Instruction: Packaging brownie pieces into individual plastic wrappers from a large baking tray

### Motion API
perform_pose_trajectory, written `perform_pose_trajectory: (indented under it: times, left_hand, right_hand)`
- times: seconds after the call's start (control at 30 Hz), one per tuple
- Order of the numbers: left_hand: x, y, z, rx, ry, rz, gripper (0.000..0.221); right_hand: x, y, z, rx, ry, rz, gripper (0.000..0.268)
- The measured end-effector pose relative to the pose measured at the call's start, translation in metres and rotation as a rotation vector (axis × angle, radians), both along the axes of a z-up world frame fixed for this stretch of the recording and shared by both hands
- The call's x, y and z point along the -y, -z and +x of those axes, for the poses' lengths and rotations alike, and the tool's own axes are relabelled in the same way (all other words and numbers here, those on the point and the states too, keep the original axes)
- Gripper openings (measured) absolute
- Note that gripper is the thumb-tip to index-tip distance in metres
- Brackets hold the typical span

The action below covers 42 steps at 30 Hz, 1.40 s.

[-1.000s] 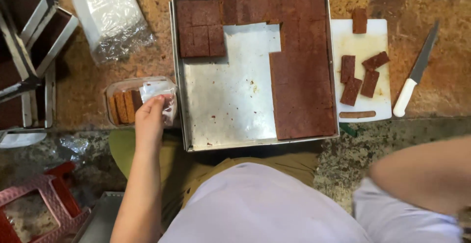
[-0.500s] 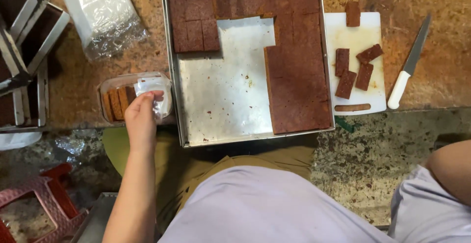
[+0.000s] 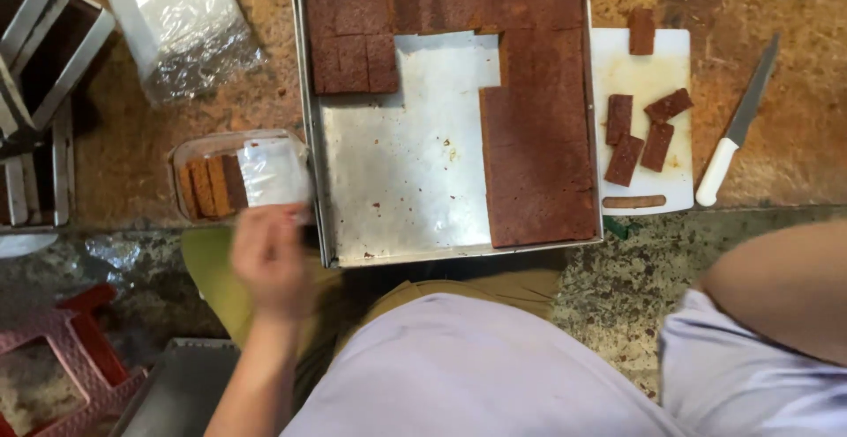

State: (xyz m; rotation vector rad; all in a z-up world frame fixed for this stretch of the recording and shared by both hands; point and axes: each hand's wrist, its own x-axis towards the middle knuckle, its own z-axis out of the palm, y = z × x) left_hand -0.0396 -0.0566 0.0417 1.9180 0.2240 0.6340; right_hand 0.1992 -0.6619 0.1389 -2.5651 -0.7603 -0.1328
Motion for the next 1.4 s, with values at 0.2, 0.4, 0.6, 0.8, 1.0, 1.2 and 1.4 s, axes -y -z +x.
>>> perform_pose_trajectory:
  times: [0.2,0.4,0.6,0.8,1.0,1.2,1.4]
  left_hand:
    - [0.05,0.03,-0.013,-0.062,0.404,0.185,0.015]
    - [0.06,0.086,-0.02,-0.07,0.47,0.375,0.016]
    - [0.061,0.07,-0.004,-0.302,0.476,0.054,0.014]
    - [0.064,0.019,0.024,-0.294,0.298,-0.276,0.018]
    - [0.076,-0.031,0.049,-0.188,0.513,-0.302,0.049]
    - [0.068,-0.06,0.054,-0.175,0.51,-0.22,0.053]
    - [0.069,-0.038,0.051,-0.063,0.525,0.227,0.047]
  right_hand:
    - [-0.258,-0.007,-0.001,0.005,-0.245,0.15,0.039]
    - [-0.291,0.099,-0.026,-0.41,0.077,-0.48,0.062]
    - [-0.274,0.099,-0.062,-0.336,0.046,-0.152,0.04]
    - [-0.303,0.053,-0.128,-0.404,0.395,0.51,0.055]
    - [-0.338,0.077,-0.185,0.025,0.141,0.766,0.048]
    - [-0.355,0.054,-0.169,0.4,-0.098,0.631,0.019]
    - [-0.36,0.016,-0.159,-0.04,-0.161,0.301,0.024]
